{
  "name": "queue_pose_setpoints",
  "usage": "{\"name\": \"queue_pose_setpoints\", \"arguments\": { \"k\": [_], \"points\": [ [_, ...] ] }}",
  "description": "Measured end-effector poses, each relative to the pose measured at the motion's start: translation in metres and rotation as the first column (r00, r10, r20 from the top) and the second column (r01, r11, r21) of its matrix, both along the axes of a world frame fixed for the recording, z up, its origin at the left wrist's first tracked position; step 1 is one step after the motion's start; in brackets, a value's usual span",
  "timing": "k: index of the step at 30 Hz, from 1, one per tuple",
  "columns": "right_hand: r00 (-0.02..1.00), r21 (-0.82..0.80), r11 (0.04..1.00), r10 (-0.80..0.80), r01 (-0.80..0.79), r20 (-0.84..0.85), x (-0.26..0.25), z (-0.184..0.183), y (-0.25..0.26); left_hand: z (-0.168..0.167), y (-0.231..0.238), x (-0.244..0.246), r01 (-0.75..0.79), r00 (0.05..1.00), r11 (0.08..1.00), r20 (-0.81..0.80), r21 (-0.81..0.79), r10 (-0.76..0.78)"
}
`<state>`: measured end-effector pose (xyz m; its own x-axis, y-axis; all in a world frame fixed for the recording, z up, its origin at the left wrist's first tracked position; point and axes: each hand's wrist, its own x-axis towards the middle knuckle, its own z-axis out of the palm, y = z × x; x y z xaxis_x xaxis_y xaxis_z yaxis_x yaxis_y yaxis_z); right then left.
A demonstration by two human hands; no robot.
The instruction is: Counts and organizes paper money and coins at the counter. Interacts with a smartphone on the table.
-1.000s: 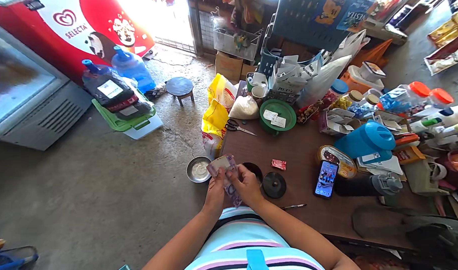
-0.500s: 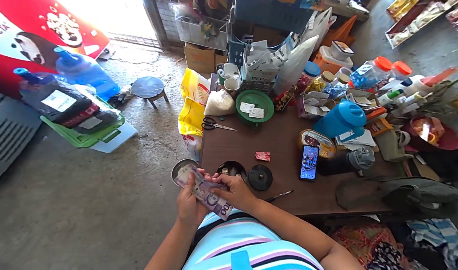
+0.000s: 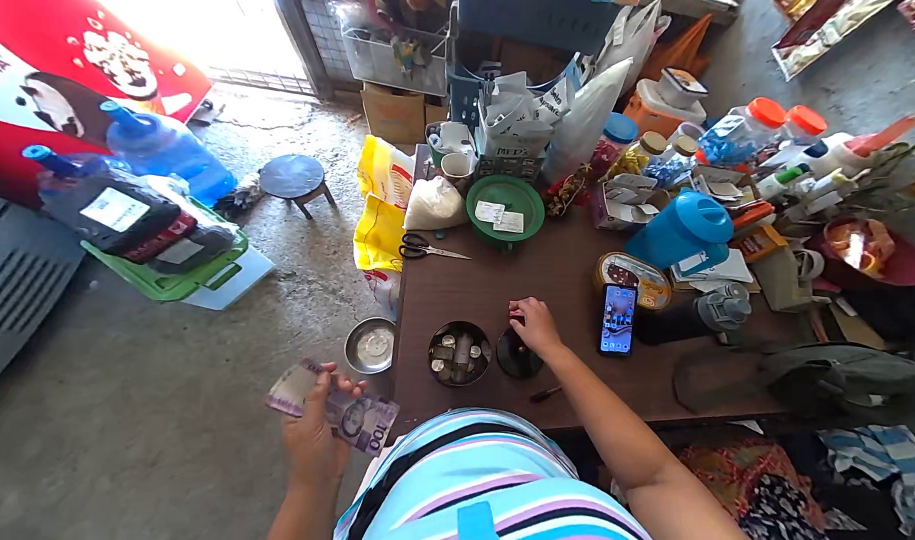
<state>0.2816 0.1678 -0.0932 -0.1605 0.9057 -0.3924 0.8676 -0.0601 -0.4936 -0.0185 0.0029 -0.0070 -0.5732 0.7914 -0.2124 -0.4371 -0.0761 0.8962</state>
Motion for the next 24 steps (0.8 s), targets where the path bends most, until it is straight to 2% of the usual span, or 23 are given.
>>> {"name": "queue_pose_setpoints", "arguments": {
  "k": [2, 4, 5, 7, 9, 12, 15, 20, 22, 24],
  "points": [
    [0.994, -0.017, 1.000, 0.012, -0.010, 0.112, 0.008, -0.013, 0.004, -0.002, -0.003, 0.001, -0.016, 0.999, 0.999, -0.046, -0.030, 0.015],
    [0.993, 0.047, 0.999, 0.017, -0.023, 0.115, 0.014, -0.020, 0.005, -0.001, -0.004, 0.005, -0.030, 0.997, 0.998, -0.073, -0.050, 0.026],
    [0.999, 0.094, 0.996, -0.005, 0.000, 0.052, 0.015, -0.022, 0.004, 0.001, -0.004, 0.007, -0.030, 0.996, 0.998, -0.089, -0.052, 0.026],
    [0.976, 0.186, 0.975, -0.086, 0.124, -0.200, 0.011, -0.017, 0.001, 0.006, -0.003, 0.011, -0.006, 0.991, 0.999, -0.131, -0.031, 0.002],
    [0.862, 0.153, 0.952, -0.162, 0.265, -0.480, -0.002, 0.006, -0.006, 0.011, -0.002, 0.015, 0.041, 0.985, 0.999, -0.169, -0.008, -0.041],
    [0.634, 0.044, 0.943, -0.186, 0.329, -0.751, -0.026, 0.051, -0.025, 0.019, 0.003, 0.028, 0.144, 0.967, 0.989, -0.217, 0.022, -0.136],
    [0.516, 0.081, 0.953, -0.085, 0.291, -0.852, -0.050, 0.084, -0.050, 0.028, 0.011, 0.046, 0.256, 0.937, 0.967, -0.248, 0.007, -0.247],
    [0.466, 0.252, 0.957, 0.158, 0.146, -0.870, -0.080, 0.101, -0.085, 0.031, 0.023, 0.065, 0.379, 0.895, 0.923, -0.231, -0.063, -0.382],
    [0.390, 0.218, 0.971, 0.165, 0.094, -0.906, -0.086, 0.105, -0.094, 0.029, 0.024, 0.066, 0.364, 0.905, 0.929, -0.209, -0.070, -0.371],
    [0.297, 0.094, 0.993, 0.070, 0.070, -0.952, -0.089, 0.109, -0.098, 0.029, 0.020, 0.062, 0.349, 0.919, 0.935, -0.172, -0.060, -0.354]
  ]
}}
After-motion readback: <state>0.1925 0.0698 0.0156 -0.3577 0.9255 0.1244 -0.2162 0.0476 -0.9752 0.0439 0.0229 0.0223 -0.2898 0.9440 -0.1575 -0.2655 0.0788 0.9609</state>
